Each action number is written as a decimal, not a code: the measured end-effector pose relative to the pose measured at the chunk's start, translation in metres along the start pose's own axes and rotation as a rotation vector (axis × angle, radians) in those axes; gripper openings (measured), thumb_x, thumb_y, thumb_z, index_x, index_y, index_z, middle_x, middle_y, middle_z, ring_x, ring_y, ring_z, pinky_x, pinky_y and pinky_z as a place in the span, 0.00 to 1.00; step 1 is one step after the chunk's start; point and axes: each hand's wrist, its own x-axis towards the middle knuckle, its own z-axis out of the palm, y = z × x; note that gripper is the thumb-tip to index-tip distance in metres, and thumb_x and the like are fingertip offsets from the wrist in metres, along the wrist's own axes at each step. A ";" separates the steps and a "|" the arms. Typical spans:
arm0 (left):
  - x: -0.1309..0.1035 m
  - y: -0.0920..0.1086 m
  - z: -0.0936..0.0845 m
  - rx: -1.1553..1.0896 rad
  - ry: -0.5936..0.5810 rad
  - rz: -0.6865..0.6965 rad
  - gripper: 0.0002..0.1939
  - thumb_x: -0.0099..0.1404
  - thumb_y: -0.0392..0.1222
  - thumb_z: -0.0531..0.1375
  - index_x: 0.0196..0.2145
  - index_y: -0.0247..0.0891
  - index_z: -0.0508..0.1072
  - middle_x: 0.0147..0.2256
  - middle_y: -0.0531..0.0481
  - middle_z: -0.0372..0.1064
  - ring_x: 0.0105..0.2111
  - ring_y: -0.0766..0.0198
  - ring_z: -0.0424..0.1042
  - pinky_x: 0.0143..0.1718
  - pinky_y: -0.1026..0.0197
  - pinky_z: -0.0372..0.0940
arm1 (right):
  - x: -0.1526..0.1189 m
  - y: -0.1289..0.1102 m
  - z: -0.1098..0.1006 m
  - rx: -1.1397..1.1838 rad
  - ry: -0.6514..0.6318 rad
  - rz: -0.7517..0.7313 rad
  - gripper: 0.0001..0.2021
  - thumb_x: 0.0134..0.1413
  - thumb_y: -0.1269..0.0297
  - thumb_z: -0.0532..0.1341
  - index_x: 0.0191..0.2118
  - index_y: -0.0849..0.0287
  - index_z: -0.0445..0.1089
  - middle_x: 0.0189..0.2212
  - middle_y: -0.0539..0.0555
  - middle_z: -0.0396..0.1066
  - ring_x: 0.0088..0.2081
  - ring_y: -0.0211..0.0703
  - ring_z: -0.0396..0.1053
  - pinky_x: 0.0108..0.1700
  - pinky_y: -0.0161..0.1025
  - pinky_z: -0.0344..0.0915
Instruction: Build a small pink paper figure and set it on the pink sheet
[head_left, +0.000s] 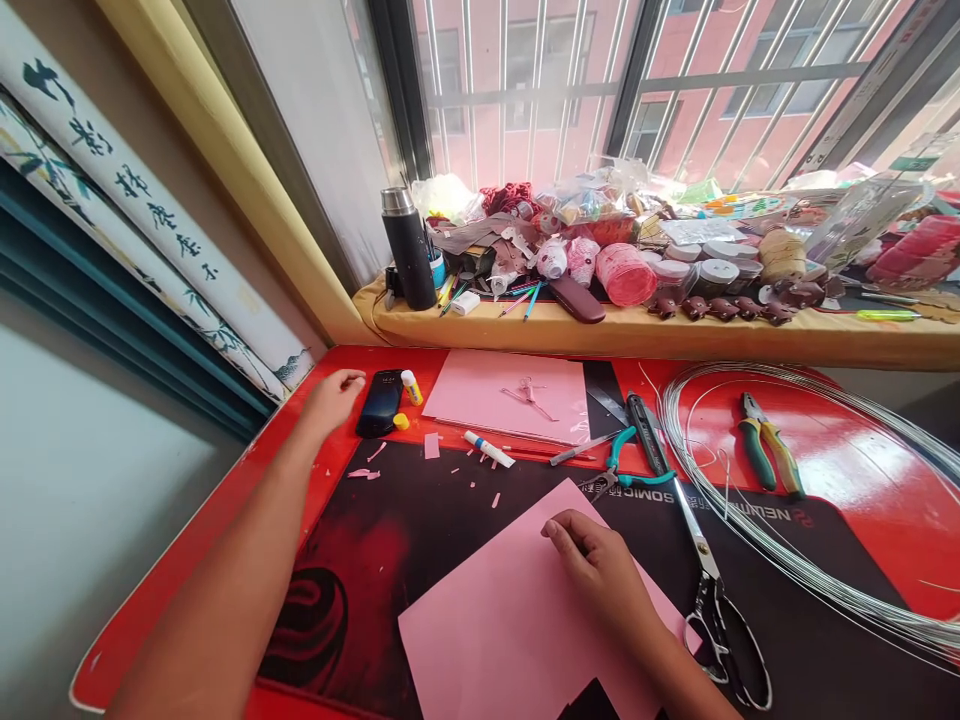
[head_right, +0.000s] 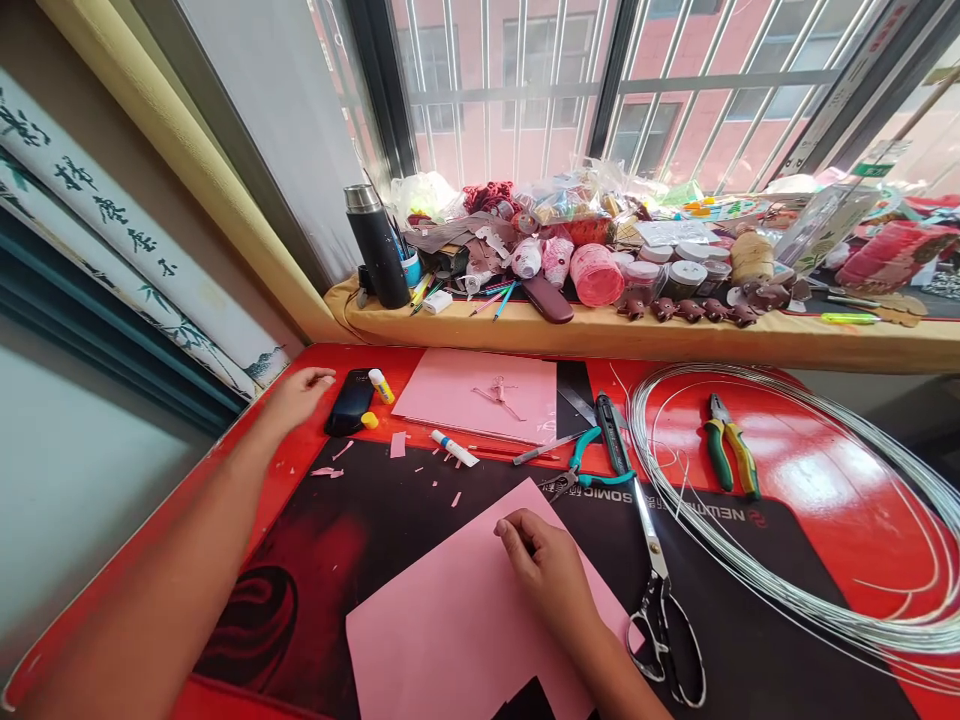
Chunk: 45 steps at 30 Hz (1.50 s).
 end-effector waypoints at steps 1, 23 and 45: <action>-0.005 -0.004 -0.007 -0.043 0.003 0.028 0.28 0.71 0.60 0.50 0.51 0.36 0.76 0.54 0.40 0.77 0.55 0.52 0.75 0.59 0.54 0.66 | 0.000 0.000 0.000 -0.001 0.000 -0.005 0.19 0.66 0.49 0.55 0.31 0.56 0.71 0.24 0.50 0.68 0.27 0.44 0.64 0.29 0.37 0.57; -0.030 0.006 0.003 -0.075 0.285 0.088 0.24 0.72 0.56 0.52 0.55 0.38 0.73 0.60 0.36 0.71 0.64 0.45 0.65 0.66 0.41 0.58 | 0.000 0.000 0.001 -0.017 -0.005 0.036 0.21 0.67 0.46 0.54 0.33 0.56 0.73 0.26 0.51 0.71 0.27 0.45 0.65 0.29 0.38 0.58; -0.210 0.140 0.093 -0.133 -0.332 0.604 0.16 0.75 0.43 0.56 0.29 0.42 0.76 0.28 0.50 0.76 0.31 0.59 0.72 0.42 0.54 0.66 | -0.001 0.001 0.002 -0.042 0.014 -0.023 0.19 0.67 0.47 0.55 0.32 0.55 0.72 0.24 0.50 0.69 0.27 0.44 0.65 0.30 0.37 0.59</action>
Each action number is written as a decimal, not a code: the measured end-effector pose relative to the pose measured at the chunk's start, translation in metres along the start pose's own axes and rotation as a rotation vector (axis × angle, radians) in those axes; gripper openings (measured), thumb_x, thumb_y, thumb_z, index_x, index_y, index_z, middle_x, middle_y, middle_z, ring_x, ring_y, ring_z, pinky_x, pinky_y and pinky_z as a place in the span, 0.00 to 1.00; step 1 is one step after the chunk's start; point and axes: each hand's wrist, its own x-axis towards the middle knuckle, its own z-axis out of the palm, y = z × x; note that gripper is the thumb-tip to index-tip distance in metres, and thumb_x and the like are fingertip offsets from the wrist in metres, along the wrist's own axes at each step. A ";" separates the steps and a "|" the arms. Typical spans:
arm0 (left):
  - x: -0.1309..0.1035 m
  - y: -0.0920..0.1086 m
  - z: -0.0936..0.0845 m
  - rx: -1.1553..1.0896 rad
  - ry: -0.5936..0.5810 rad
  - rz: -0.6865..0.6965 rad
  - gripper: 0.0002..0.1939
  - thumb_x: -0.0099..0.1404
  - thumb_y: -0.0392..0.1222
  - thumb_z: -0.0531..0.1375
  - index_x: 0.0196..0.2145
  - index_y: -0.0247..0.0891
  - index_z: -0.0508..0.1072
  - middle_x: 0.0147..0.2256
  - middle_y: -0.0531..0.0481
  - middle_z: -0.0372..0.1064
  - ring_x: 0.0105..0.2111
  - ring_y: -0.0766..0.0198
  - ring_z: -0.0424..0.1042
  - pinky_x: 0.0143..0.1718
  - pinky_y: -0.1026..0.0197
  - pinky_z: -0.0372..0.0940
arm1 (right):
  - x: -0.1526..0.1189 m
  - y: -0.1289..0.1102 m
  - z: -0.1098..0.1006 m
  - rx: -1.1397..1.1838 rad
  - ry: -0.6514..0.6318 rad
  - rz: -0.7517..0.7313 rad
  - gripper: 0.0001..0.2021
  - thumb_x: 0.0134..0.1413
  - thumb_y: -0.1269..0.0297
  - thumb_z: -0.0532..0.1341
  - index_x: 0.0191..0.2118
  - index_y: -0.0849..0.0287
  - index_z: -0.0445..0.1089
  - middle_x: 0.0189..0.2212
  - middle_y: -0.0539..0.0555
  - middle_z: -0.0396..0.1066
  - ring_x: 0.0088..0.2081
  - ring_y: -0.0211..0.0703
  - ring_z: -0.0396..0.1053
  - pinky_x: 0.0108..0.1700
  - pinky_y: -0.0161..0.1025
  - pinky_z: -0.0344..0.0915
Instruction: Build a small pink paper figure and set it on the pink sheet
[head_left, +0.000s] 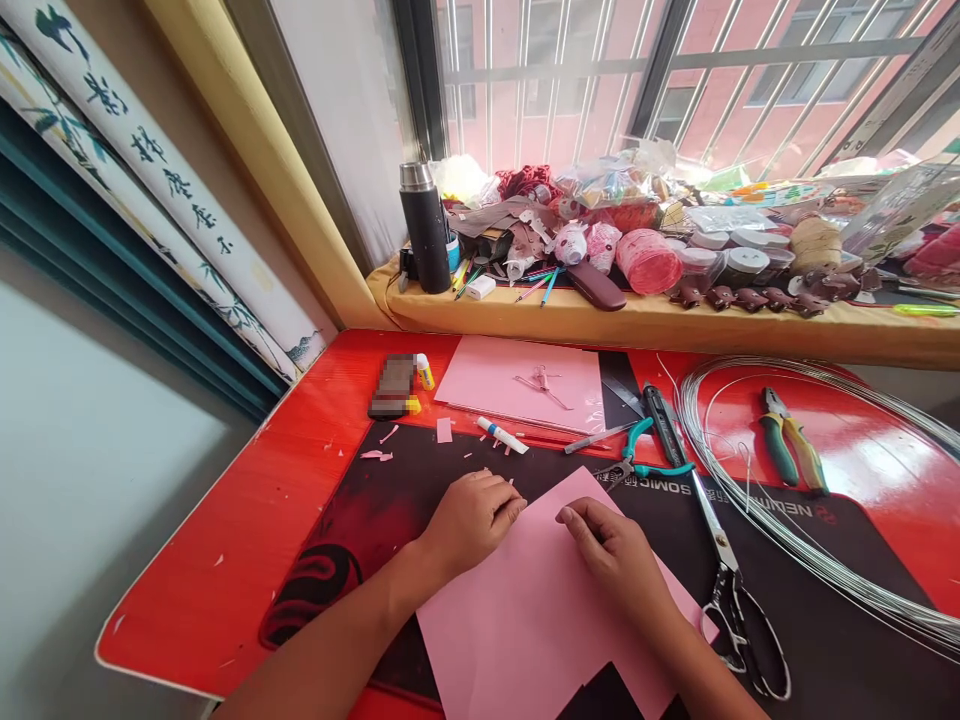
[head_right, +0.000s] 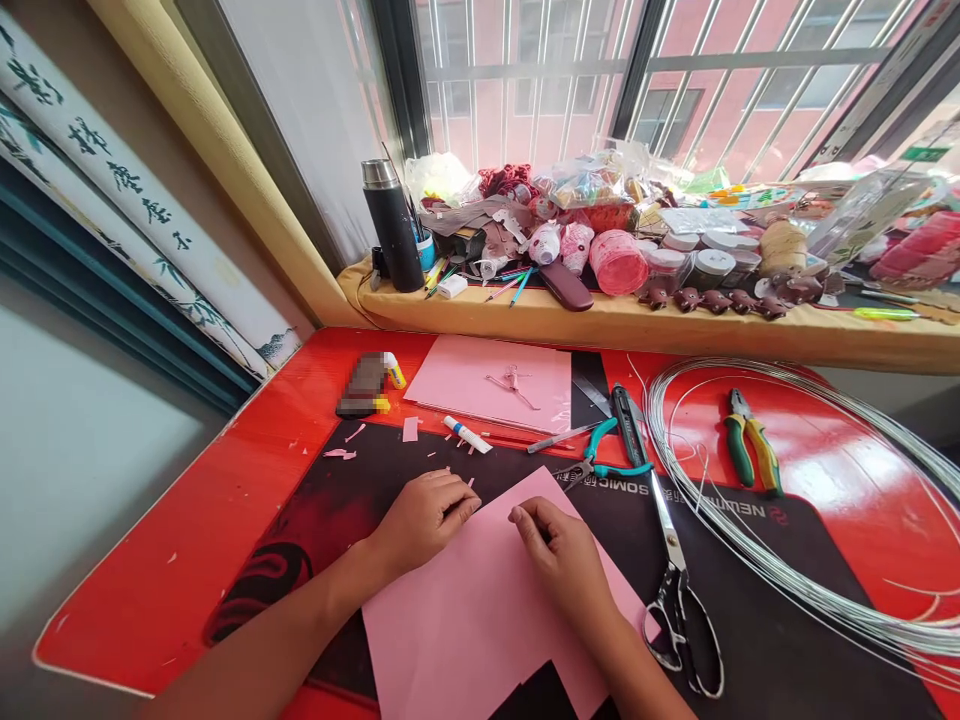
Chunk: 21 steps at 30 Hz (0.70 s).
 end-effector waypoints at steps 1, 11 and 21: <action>-0.001 0.000 0.003 0.000 -0.008 0.009 0.15 0.75 0.42 0.56 0.30 0.42 0.76 0.28 0.50 0.76 0.31 0.59 0.72 0.43 0.53 0.66 | 0.000 0.000 0.000 -0.003 -0.001 -0.001 0.19 0.67 0.47 0.55 0.32 0.55 0.72 0.24 0.50 0.68 0.27 0.44 0.64 0.30 0.37 0.59; -0.009 -0.002 0.004 0.084 -0.145 0.077 0.20 0.64 0.58 0.69 0.46 0.42 0.77 0.42 0.47 0.75 0.43 0.53 0.72 0.59 0.44 0.63 | -0.001 -0.001 0.001 -0.013 0.056 -0.028 0.20 0.67 0.48 0.55 0.32 0.56 0.74 0.25 0.51 0.71 0.27 0.44 0.66 0.30 0.38 0.61; -0.009 0.001 -0.002 0.149 -0.250 0.125 0.40 0.56 0.64 0.72 0.62 0.46 0.70 0.59 0.42 0.66 0.56 0.46 0.65 0.58 0.43 0.63 | -0.006 0.002 0.001 0.068 0.179 -0.001 0.21 0.66 0.45 0.56 0.33 0.57 0.76 0.20 0.49 0.65 0.21 0.40 0.58 0.24 0.37 0.54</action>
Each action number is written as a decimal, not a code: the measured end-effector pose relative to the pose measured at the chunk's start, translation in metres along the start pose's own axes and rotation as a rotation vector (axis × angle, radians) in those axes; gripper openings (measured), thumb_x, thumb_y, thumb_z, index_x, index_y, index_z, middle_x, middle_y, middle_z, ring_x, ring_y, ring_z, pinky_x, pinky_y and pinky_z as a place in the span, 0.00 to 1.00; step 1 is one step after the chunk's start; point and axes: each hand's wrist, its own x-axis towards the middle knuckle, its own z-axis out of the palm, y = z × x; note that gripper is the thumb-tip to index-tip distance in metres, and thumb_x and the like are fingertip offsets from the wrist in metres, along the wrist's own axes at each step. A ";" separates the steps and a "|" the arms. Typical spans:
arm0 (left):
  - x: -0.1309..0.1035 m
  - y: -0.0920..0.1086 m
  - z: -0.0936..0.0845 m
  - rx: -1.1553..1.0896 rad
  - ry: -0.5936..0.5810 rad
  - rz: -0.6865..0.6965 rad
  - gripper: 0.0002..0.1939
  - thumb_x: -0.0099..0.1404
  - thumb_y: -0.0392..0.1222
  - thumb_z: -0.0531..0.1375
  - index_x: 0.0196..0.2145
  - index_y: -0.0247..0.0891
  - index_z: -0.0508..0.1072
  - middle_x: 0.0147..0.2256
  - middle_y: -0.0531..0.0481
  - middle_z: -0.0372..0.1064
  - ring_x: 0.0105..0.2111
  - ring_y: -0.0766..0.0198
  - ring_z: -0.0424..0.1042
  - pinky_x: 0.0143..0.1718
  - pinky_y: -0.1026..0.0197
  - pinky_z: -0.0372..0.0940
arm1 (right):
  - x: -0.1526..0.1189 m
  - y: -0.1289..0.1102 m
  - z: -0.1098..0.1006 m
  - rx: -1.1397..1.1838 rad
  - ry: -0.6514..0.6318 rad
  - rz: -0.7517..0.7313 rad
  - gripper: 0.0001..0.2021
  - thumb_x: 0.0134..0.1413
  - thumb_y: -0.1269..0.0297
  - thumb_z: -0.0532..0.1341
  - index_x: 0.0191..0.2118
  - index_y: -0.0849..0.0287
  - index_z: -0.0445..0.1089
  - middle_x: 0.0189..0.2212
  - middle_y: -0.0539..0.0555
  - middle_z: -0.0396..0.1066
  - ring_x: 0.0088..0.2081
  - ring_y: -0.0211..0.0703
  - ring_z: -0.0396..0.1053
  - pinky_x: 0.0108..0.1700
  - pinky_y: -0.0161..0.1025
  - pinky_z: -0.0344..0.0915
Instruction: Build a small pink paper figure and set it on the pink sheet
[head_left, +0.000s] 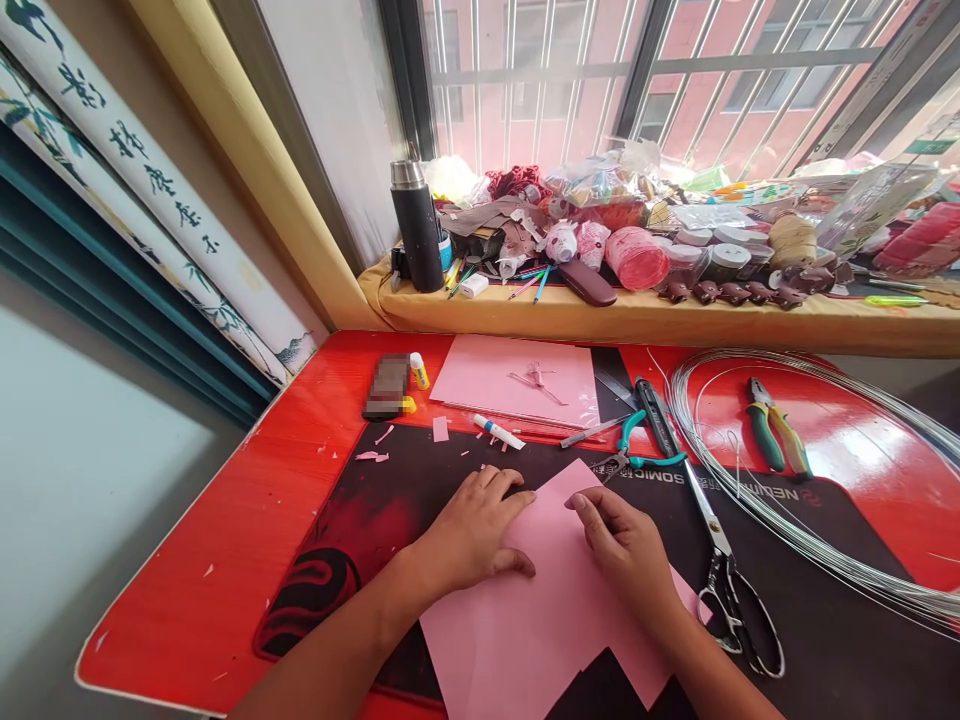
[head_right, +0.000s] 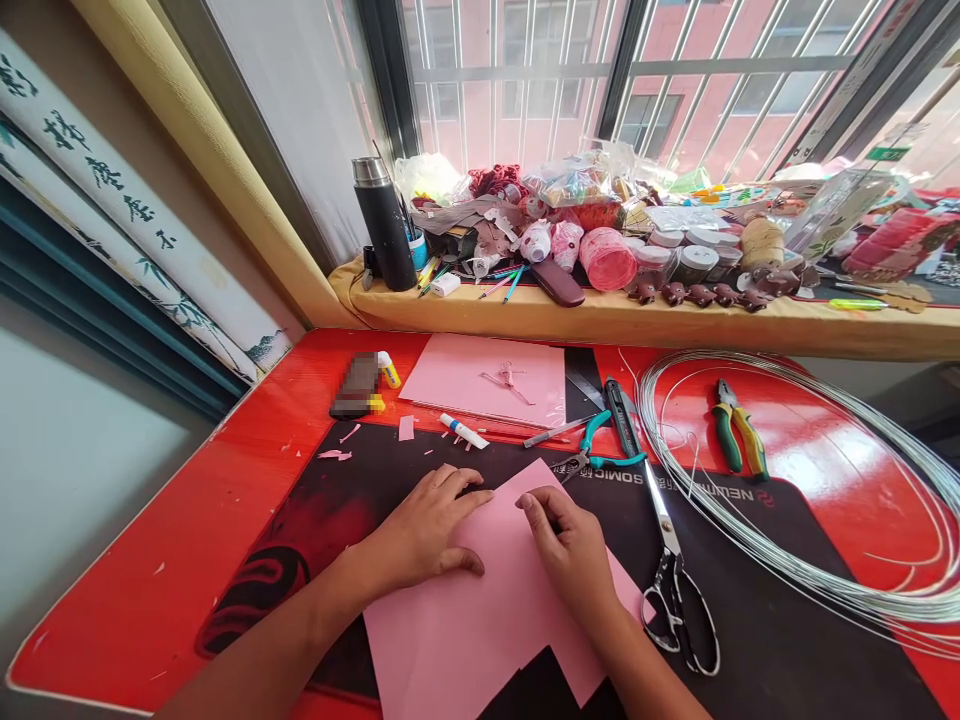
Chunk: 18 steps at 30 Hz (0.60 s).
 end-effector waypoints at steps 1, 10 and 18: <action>0.001 -0.001 -0.001 0.007 -0.005 0.010 0.39 0.57 0.62 0.72 0.62 0.45 0.71 0.60 0.42 0.67 0.56 0.46 0.65 0.58 0.43 0.63 | 0.000 -0.001 0.000 0.010 0.006 0.004 0.21 0.66 0.45 0.56 0.33 0.57 0.75 0.19 0.48 0.64 0.21 0.40 0.57 0.24 0.37 0.54; 0.007 -0.014 -0.004 0.044 0.034 0.098 0.25 0.66 0.54 0.69 0.58 0.46 0.74 0.56 0.45 0.73 0.55 0.50 0.68 0.56 0.46 0.63 | 0.000 -0.001 0.002 0.000 -0.037 0.012 0.21 0.66 0.45 0.57 0.33 0.55 0.76 0.21 0.49 0.66 0.23 0.42 0.60 0.27 0.37 0.57; -0.002 -0.014 -0.009 0.067 0.021 0.091 0.36 0.59 0.62 0.71 0.61 0.45 0.72 0.62 0.43 0.69 0.59 0.45 0.65 0.60 0.42 0.60 | 0.003 -0.001 0.002 0.024 -0.088 0.052 0.22 0.66 0.43 0.57 0.34 0.56 0.76 0.19 0.48 0.63 0.22 0.42 0.60 0.27 0.38 0.59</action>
